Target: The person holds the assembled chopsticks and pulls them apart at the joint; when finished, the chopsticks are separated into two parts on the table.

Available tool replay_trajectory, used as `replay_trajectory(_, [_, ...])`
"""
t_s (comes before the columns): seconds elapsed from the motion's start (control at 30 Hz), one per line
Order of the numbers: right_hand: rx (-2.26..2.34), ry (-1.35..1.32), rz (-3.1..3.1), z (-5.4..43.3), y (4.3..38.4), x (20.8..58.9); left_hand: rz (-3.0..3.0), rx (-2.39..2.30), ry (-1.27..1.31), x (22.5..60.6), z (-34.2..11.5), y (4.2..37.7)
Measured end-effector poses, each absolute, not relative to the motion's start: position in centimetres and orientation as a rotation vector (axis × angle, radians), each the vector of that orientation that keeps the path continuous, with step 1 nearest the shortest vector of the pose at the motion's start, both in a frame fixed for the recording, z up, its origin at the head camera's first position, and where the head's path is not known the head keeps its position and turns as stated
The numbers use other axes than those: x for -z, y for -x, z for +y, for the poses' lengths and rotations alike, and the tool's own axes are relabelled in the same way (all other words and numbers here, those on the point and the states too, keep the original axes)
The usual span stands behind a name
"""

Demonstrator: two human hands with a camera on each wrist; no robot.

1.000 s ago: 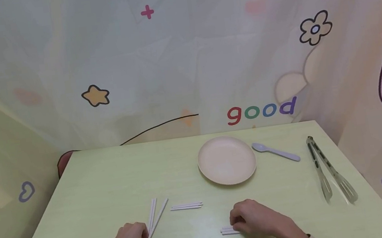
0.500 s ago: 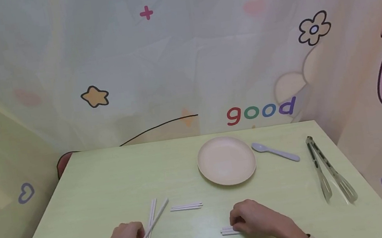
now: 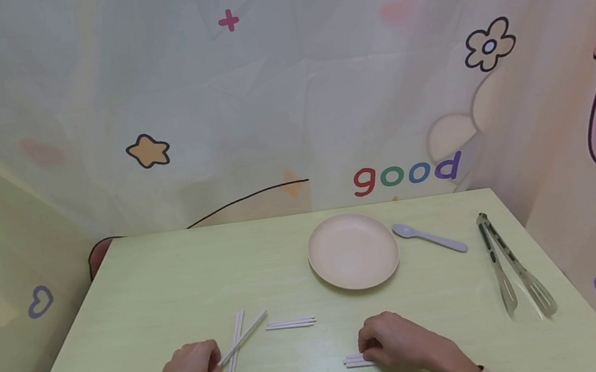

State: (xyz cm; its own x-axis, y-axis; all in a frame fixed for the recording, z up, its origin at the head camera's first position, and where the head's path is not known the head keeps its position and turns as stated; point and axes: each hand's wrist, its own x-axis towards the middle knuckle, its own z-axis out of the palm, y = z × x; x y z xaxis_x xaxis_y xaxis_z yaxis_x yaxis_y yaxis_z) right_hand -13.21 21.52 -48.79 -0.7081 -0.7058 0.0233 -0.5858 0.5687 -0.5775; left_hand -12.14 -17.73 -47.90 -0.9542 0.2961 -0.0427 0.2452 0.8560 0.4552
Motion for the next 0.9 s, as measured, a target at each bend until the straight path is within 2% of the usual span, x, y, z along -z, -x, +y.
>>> replay_trajectory(0.9, [0.8,1.109,2.61,21.4,13.3,48.3,3.055,-0.64,-0.516,45.7,-16.9,13.4])
